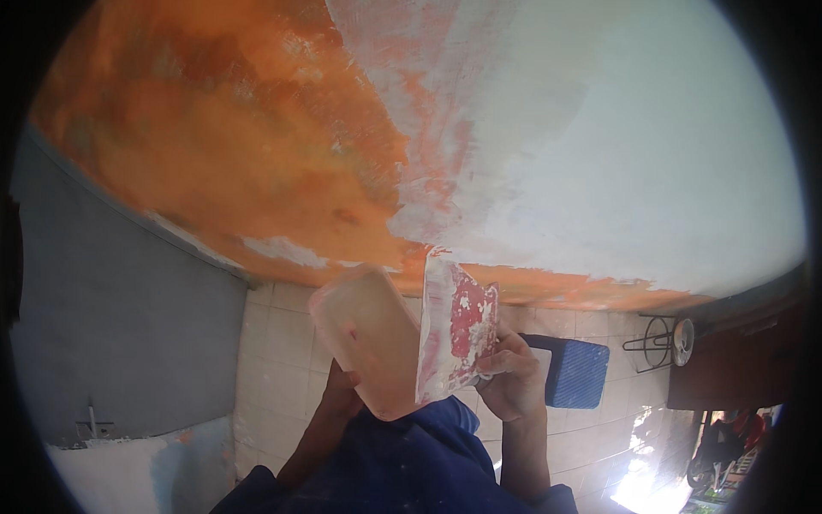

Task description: The person applies white plaster to an orange wall using a putty knife, repeatedly scraping and smoothing the material across the surface while holding a small plastic tray of plaster.

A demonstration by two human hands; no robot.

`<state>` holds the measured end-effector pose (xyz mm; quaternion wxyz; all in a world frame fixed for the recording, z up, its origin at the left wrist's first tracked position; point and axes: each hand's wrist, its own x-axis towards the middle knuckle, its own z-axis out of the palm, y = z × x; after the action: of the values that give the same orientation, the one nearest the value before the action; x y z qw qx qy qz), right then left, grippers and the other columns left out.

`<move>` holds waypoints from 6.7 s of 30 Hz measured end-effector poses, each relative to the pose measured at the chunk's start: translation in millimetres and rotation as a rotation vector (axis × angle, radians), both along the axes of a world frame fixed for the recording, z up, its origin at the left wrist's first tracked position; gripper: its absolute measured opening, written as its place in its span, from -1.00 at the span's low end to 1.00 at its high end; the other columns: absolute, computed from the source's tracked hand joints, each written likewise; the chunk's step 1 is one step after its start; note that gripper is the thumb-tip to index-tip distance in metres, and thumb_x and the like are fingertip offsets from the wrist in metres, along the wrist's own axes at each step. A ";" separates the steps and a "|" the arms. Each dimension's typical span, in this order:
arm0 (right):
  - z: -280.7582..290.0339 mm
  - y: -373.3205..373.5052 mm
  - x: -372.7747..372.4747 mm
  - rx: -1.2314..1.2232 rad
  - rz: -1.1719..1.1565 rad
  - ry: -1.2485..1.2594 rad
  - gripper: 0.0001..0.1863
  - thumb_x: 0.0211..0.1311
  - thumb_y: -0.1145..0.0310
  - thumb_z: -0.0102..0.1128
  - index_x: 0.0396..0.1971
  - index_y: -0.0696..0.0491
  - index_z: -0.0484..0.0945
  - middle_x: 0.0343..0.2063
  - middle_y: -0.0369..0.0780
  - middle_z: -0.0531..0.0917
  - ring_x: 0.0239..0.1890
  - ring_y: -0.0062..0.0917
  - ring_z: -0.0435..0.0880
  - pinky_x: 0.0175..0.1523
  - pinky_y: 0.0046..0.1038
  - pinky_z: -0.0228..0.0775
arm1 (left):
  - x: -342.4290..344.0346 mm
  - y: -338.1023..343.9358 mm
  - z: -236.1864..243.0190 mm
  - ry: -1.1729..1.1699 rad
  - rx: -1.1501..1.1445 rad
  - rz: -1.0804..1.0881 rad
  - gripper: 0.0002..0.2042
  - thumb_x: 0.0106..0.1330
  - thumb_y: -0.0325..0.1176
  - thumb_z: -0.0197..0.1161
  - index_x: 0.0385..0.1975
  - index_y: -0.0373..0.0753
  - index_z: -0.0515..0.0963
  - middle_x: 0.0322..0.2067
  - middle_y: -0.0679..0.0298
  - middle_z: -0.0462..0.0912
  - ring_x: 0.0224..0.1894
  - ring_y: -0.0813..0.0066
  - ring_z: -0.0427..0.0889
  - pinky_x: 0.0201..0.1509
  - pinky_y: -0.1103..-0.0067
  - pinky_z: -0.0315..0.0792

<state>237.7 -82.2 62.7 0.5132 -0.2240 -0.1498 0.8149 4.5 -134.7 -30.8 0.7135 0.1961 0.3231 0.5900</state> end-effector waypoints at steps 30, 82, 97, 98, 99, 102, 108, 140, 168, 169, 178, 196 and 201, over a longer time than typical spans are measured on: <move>21.5 -10.4 11.2 0.969 -0.221 -1.763 -0.95 0.07 0.56 0.04 -0.46 0.19 0.38 -0.66 -0.05 0.52 -0.60 -0.18 0.55 -0.53 -0.25 0.39 | 67.2 -3.5 37.6 0.534 0.001 0.105 -0.32 -0.03 -0.55 0.32 0.07 -0.36 0.04 0.01 0.06 0.29 0.10 0.33 0.37 0.13 0.42 0.37; 33.3 -22.7 -32.1 0.763 -0.288 -1.588 -0.89 -0.01 0.55 0.17 -0.42 0.17 0.52 -0.66 -0.08 0.56 -0.67 -0.31 0.57 -0.56 -0.44 0.38 | 28.2 -10.9 41.4 0.339 0.080 0.051 -0.31 0.01 -0.57 0.27 0.15 -0.30 0.06 0.03 0.12 0.32 0.13 0.36 0.34 0.17 0.43 0.32; 17.4 -20.2 -31.0 0.720 -0.348 -1.554 -0.78 -0.03 0.49 0.33 -0.54 0.18 0.41 -0.71 -0.18 0.54 -0.70 -0.61 0.50 -0.57 -0.61 0.28 | 20.3 -1.9 26.7 0.207 0.040 0.090 -0.25 0.00 -0.60 0.16 0.25 -0.29 -0.02 0.13 0.11 0.27 0.19 0.31 0.29 0.25 0.42 0.23; 15.4 -20.6 -30.5 0.738 -0.309 -1.611 -0.78 -0.02 0.48 0.34 -0.49 0.20 0.44 -0.68 -0.18 0.57 -0.67 -0.66 0.51 -0.55 -0.63 0.30 | 19.4 -1.0 27.8 0.205 0.037 0.091 -0.24 0.00 -0.61 0.15 0.26 -0.28 -0.03 0.13 0.11 0.26 0.20 0.31 0.28 0.26 0.42 0.22; 12.7 -21.9 -30.0 0.755 -0.359 -1.582 -0.79 -0.04 0.49 0.34 -0.52 0.19 0.44 -0.68 -0.17 0.56 -0.68 -0.63 0.51 -0.55 -0.62 0.30 | 19.2 -0.9 27.7 0.206 0.029 0.093 -0.24 -0.01 -0.61 0.14 0.26 -0.28 -0.03 0.13 0.11 0.27 0.20 0.31 0.28 0.26 0.42 0.22; 9.1 -23.3 -28.8 0.811 -0.457 -1.538 -0.80 -0.07 0.52 0.32 -0.59 0.17 0.41 -0.70 -0.15 0.52 -0.70 -0.51 0.50 -0.57 -0.55 0.29 | 19.0 -1.4 27.0 0.208 0.013 0.099 -0.26 -0.01 -0.61 0.13 0.25 -0.29 -0.01 0.13 0.11 0.27 0.20 0.31 0.28 0.26 0.43 0.21; 11.1 -15.5 -22.9 0.870 -0.500 -1.569 -0.83 -0.09 0.58 0.27 -0.61 0.15 0.41 -0.70 -0.13 0.47 -0.68 -0.33 0.52 -0.59 -0.45 0.29 | 13.9 -0.4 20.9 0.256 0.013 0.080 -0.30 0.00 -0.55 0.13 0.22 -0.33 0.04 0.11 0.11 0.28 0.18 0.31 0.29 0.23 0.44 0.23; -30.0 11.1 -44.5 -0.030 -0.279 -0.132 -0.77 0.21 0.59 0.02 -0.12 0.20 0.46 -0.22 -0.17 0.62 -0.22 -0.47 0.63 -0.12 -0.42 0.52 | 12.3 35.8 6.3 0.223 -0.161 -0.020 -0.38 0.11 -0.33 0.10 0.22 -0.19 0.08 0.01 0.16 0.39 0.03 0.25 0.48 -0.10 0.28 0.55; 60.4 14.9 -60.2 0.336 -0.594 -0.198 -0.81 0.25 0.52 -0.03 -0.17 0.24 0.46 -0.21 -0.16 0.61 -0.18 -0.51 0.61 -0.04 -0.44 0.46 | -3.5 34.3 47.7 0.112 -0.105 -0.177 -0.46 0.26 -0.06 0.03 0.17 -0.20 0.19 0.06 0.15 0.40 0.04 0.29 0.46 -0.02 0.29 0.40; 67.3 16.0 -59.0 0.408 -0.644 -0.206 -0.84 0.26 0.52 0.00 -0.22 0.23 0.49 -0.23 -0.19 0.62 -0.18 -0.56 0.60 -0.08 -0.52 0.45 | -3.0 33.8 49.5 0.109 -0.108 -0.182 -0.46 0.26 -0.06 0.03 0.17 -0.19 0.20 0.06 0.15 0.41 0.04 0.29 0.46 -0.02 0.29 0.40; 115.7 106.3 -86.8 1.348 -1.745 -1.497 -0.61 0.16 0.72 -0.03 0.03 0.30 0.42 0.05 0.04 0.48 0.18 -0.21 0.41 0.21 -0.22 0.29 | -6.0 30.6 51.1 0.132 -0.093 -0.097 -0.48 0.25 -0.05 0.03 0.14 -0.18 0.23 0.00 0.21 0.46 -0.01 0.33 0.50 -0.11 0.37 0.46; -51.1 115.6 -103.6 1.418 -1.099 -1.987 -0.56 0.06 0.61 -0.02 0.03 0.27 0.42 0.09 0.07 0.42 0.18 -0.05 0.37 0.22 -0.05 0.21 | -65.4 -5.6 36.4 0.185 -0.206 0.299 -0.40 0.09 -0.08 0.12 0.16 -0.11 0.21 -0.04 0.20 0.46 -0.06 0.25 0.52 -0.22 0.27 0.51; 16.8 81.8 -84.8 1.403 -1.346 -1.894 -0.68 0.07 0.65 0.10 -0.11 0.27 0.53 -0.03 0.06 0.54 0.12 -0.11 0.46 0.21 -0.08 0.23 | -71.5 -6.7 30.5 0.165 -0.185 0.294 -0.43 0.06 -0.11 0.15 0.12 -0.09 0.24 -0.07 0.21 0.47 -0.10 0.28 0.54 -0.29 0.28 0.52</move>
<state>152.9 -0.4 79.6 0.5147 -0.4165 -0.6848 -0.3043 -66.9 -141.4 -0.3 0.6056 0.1279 0.4587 0.6376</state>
